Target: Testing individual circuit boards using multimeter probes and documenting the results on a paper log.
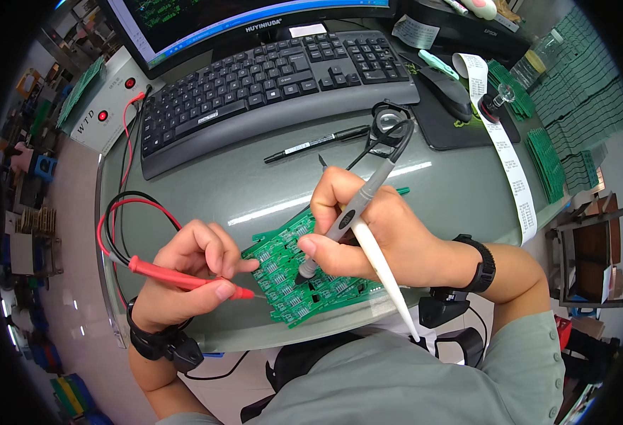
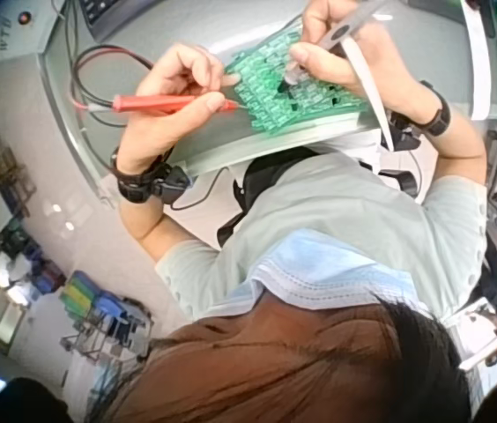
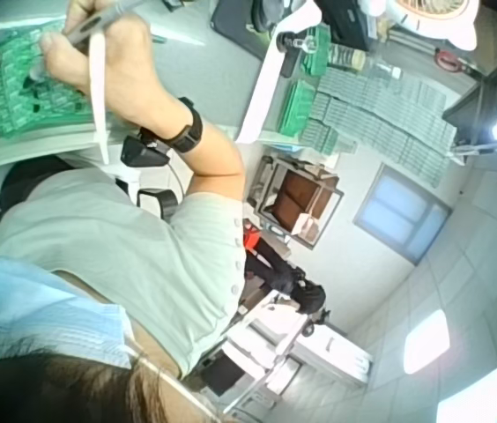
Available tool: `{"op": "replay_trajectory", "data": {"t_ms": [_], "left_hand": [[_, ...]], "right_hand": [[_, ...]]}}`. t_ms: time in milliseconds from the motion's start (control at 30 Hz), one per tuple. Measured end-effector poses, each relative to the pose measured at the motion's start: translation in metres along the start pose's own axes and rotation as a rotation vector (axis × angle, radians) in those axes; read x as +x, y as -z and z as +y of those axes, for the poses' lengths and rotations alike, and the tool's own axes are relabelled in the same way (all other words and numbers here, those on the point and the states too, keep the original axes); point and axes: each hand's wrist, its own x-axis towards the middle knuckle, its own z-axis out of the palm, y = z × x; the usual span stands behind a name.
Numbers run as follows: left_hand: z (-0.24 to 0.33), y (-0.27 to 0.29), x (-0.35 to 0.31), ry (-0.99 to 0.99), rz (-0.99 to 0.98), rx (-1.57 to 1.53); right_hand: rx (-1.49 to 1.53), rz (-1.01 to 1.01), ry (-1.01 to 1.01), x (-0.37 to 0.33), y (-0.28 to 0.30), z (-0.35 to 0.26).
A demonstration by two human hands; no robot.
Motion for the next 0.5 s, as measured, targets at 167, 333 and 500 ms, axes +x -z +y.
{"op": "replay_trajectory", "data": {"t_ms": [167, 333, 500], "left_hand": [[0.0058, -0.0088, 0.0019, 0.059, 0.09, 0.032], [0.0045, -0.0081, 0.0017, 0.053, 0.088, 0.041], [0.0071, -0.0075, 0.001, 0.027, 0.047, 0.124]], "right_hand": [[-0.017, 0.012, 0.023, -0.0001, -0.0005, 0.0015], [-0.027, 0.008, 0.017, 0.0004, -0.0006, 0.0005], [-0.026, 0.008, 0.022, -0.0002, -0.0014, 0.0003]]}}
